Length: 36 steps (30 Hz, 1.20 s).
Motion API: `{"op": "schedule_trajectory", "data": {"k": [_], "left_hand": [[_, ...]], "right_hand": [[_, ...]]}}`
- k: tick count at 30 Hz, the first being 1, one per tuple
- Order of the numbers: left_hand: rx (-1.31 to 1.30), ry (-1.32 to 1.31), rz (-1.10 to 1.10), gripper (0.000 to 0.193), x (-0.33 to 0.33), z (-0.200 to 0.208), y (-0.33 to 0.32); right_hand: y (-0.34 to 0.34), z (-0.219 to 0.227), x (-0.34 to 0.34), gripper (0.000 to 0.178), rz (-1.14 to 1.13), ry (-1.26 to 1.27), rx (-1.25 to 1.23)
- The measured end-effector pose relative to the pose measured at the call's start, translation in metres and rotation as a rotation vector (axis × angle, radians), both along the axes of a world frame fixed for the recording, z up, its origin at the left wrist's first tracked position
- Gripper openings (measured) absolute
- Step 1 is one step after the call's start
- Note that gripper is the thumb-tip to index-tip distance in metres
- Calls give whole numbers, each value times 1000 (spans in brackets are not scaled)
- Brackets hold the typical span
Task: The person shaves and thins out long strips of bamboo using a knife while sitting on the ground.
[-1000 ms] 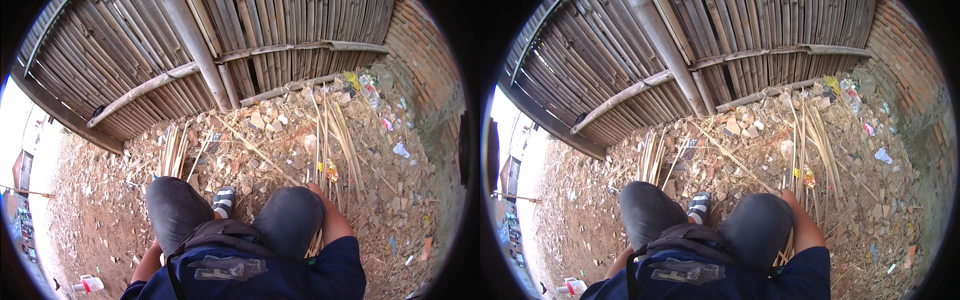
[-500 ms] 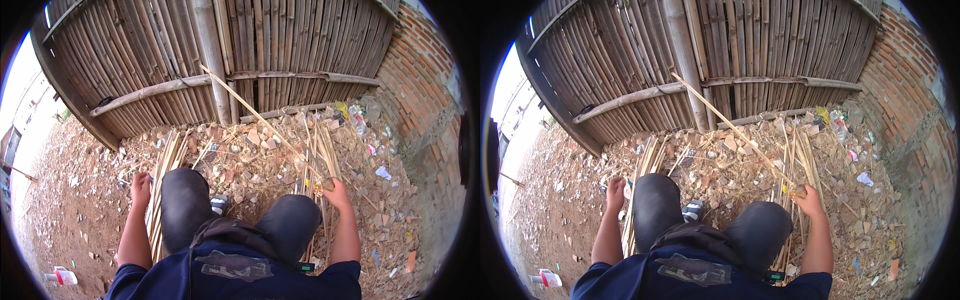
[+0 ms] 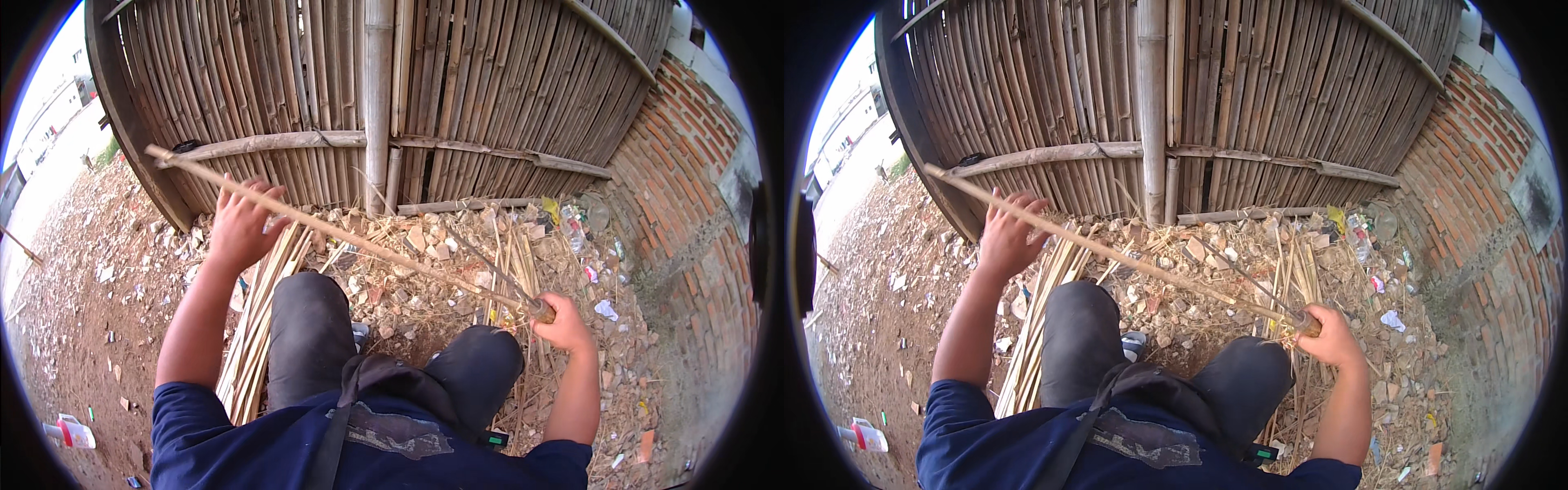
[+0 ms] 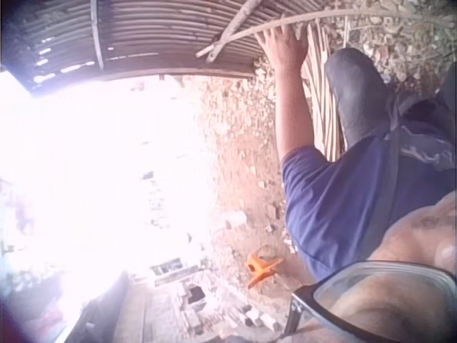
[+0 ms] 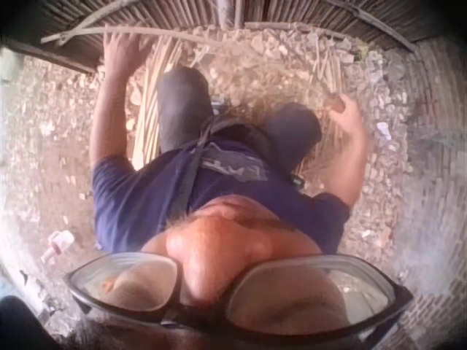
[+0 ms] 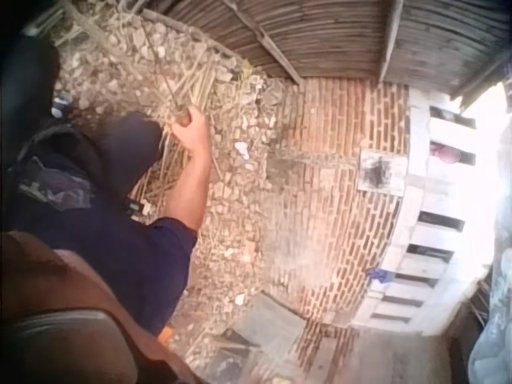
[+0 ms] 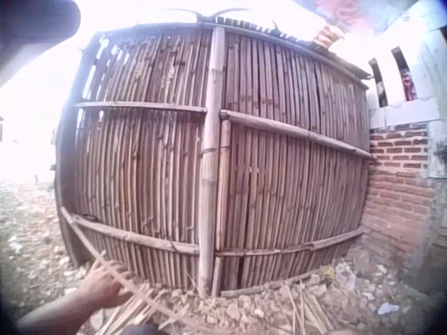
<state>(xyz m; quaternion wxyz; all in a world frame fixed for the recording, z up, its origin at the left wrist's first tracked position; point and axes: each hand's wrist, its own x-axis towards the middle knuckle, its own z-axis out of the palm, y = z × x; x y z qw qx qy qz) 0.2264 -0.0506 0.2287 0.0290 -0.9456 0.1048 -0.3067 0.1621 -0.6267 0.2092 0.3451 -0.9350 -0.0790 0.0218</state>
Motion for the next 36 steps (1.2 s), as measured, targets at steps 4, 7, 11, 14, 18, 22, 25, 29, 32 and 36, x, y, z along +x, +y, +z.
{"op": "schedule_trajectory", "data": {"k": [4, 7, 11, 14, 18, 22, 25, 29, 32, 36], "left_hand": [[-237, 247, 67, 30, -30, 4, 26], [-220, 24, -119, 18, -57, -23, 51], [-119, -114, -196, 12, -100, -43, 47], [-485, 339, -402, 17, -137, -29, 29], [-453, -58, -533, 28, -156, -21, 44], [-135, -74, -172, 60, -138, 9, 41], [-121, 252, -118, 70, -133, -6, 53], [-467, 693, -66, 38, -146, -16, 42], [-545, 597, -36, 29, -158, -50, 43], [-633, 558, 83, 36, -164, -99, 34]], "right_hand": [[33, 45, -2, 35, -59, 98, -95], [39, 42, 20, 36, -64, 91, -99], [49, 38, 32, 32, -69, -26, -62], [56, 42, 31, 28, -45, -86, -77], [83, 62, 32, 23, 19, -104, -44], [94, 70, 30, 30, 82, -139, -150], [105, 79, 29, 35, 172, -202, -171], [114, 87, 38, 36, 180, -126, -247], [98, 60, 71, 38, 435, -490, -161], [89, 54, 95, 44, -4, -499, -511]]}}
